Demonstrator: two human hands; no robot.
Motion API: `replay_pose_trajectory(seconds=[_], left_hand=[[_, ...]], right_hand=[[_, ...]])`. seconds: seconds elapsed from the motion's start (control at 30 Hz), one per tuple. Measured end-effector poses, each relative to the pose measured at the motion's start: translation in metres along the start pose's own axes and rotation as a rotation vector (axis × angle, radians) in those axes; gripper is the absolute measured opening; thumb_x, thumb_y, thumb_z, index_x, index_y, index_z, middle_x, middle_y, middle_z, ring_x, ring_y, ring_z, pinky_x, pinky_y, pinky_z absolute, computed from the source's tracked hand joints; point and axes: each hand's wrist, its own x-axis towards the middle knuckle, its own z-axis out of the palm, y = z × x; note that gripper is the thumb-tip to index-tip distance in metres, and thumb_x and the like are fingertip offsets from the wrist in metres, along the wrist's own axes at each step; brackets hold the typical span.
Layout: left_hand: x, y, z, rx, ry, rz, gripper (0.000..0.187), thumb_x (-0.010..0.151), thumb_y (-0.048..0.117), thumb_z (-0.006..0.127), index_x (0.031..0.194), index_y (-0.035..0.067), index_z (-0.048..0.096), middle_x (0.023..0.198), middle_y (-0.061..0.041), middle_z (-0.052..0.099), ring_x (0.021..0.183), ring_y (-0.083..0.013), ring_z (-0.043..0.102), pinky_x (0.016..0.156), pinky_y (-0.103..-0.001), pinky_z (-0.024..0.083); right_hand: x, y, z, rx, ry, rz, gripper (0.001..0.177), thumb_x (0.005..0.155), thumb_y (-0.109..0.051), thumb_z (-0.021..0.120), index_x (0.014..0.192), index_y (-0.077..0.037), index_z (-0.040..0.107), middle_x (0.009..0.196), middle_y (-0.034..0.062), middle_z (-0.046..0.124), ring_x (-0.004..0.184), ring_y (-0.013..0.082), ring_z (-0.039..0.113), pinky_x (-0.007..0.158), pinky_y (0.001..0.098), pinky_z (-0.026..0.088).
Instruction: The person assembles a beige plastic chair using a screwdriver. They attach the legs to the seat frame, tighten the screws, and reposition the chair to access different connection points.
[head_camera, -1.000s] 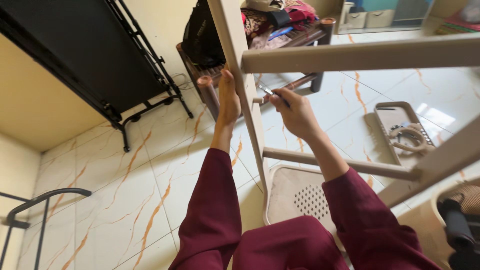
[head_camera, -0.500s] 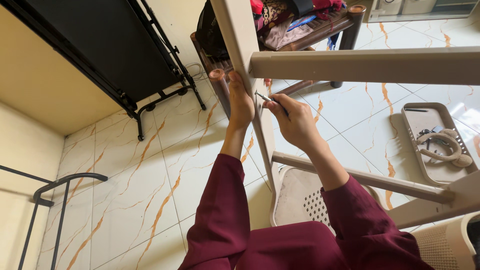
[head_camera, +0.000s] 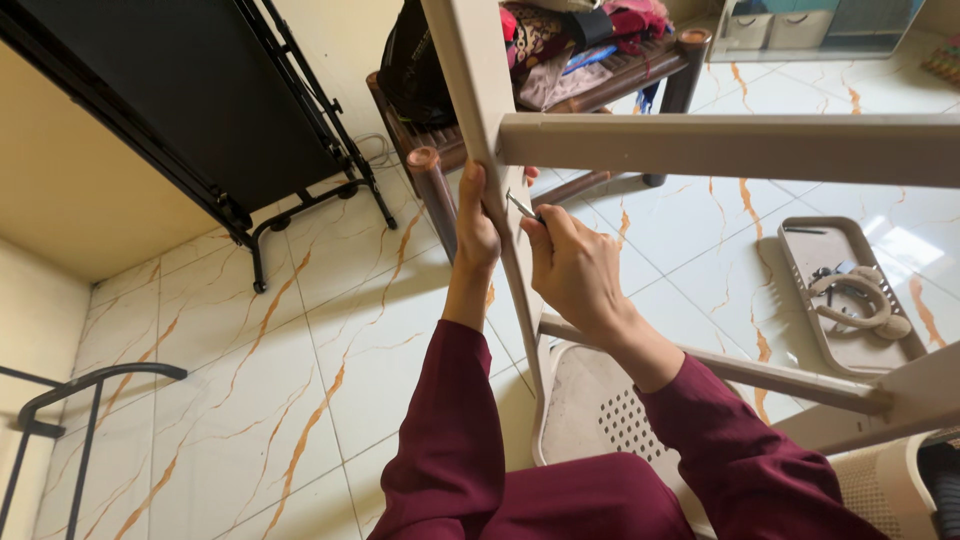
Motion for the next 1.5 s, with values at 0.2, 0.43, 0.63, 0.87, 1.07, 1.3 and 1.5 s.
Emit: replay_pose_trajectory(seconds=[0.2, 0.43, 0.63, 0.87, 1.07, 1.3, 1.5], left_hand=[[0.01, -0.001, 0.005, 0.017, -0.057, 0.026, 0.062, 0.106, 0.059, 0.049, 0.131, 0.003, 0.057, 0.103, -0.012, 0.066, 0.098, -0.0192, 0.062, 0.089, -0.034, 0.05], [0.013, 0.007, 0.006, 0.021, -0.054, 0.028, 0.06, 0.106, 0.059, 0.048, 0.127, 0.003, 0.057, 0.101, -0.009, 0.063, 0.094, -0.0192, 0.061, 0.086, -0.035, 0.05], [0.016, 0.004, 0.012, -0.045, -0.034, 0.02, 0.06, 0.105, 0.058, 0.049, 0.13, 0.004, 0.056, 0.102, -0.008, 0.062, 0.094, -0.0187, 0.058, 0.088, -0.035, 0.048], [0.021, 0.007, 0.006, 0.001, -0.027, 0.016, 0.065, 0.105, 0.063, 0.05, 0.128, 0.003, 0.057, 0.099, -0.009, 0.063, 0.091, -0.0191, 0.059, 0.085, -0.035, 0.05], [0.014, 0.008, 0.022, 0.183, -0.07, 0.077, 0.074, 0.102, 0.067, 0.047, 0.142, 0.004, 0.049, 0.118, -0.008, 0.061, 0.105, -0.0184, 0.056, 0.094, -0.034, 0.047], [0.032, 0.033, 0.027, 0.565, -0.035, 0.176, 0.07, 0.11, 0.059, 0.039, 0.147, 0.0, 0.044, 0.137, -0.011, 0.056, 0.13, -0.0191, 0.05, 0.115, -0.032, 0.037], [0.037, 0.034, 0.029, 0.669, 0.027, 0.129, 0.069, 0.112, 0.057, 0.034, 0.133, -0.005, 0.057, 0.122, -0.015, 0.064, 0.113, -0.0232, 0.057, 0.105, -0.035, 0.045]], right_hand=[[0.001, 0.009, 0.006, 0.011, 0.051, -0.058, 0.017, 0.101, -0.013, 0.066, 0.103, 0.004, 0.067, 0.076, 0.0176, 0.069, 0.053, 0.0285, 0.064, 0.046, 0.0358, 0.044], [0.005, 0.028, 0.012, 0.643, -0.22, 0.459, 0.027, 0.109, -0.016, 0.063, 0.095, 0.006, 0.069, 0.067, 0.0215, 0.052, 0.05, 0.0267, 0.041, 0.045, 0.0332, 0.032], [-0.003, 0.018, 0.021, 0.052, 0.012, 0.055, 0.024, 0.106, -0.019, 0.062, 0.098, 0.003, 0.068, 0.067, 0.0106, 0.062, 0.052, 0.021, 0.054, 0.048, 0.0324, 0.041], [0.014, 0.022, 0.015, 0.48, -0.277, 0.483, 0.035, 0.107, -0.027, 0.057, 0.092, 0.0, 0.073, 0.063, 0.0011, 0.058, 0.055, 0.0074, 0.05, 0.049, 0.0256, 0.042], [0.001, 0.036, -0.002, 0.624, -0.34, 0.623, 0.035, 0.109, -0.026, 0.052, 0.097, 0.0, 0.072, 0.066, -0.0007, 0.054, 0.054, 0.0069, 0.042, 0.047, 0.0268, 0.033], [0.001, 0.047, -0.014, 0.309, -0.2, 0.465, 0.028, 0.108, -0.024, 0.055, 0.102, -0.003, 0.073, 0.066, 0.005, 0.06, 0.056, 0.0116, 0.048, 0.052, 0.0297, 0.041], [0.018, 0.052, -0.005, 0.224, -0.085, 0.29, 0.026, 0.105, -0.028, 0.058, 0.106, -0.006, 0.073, 0.085, 0.0085, 0.077, 0.073, 0.0216, 0.073, 0.064, 0.0328, 0.052]])
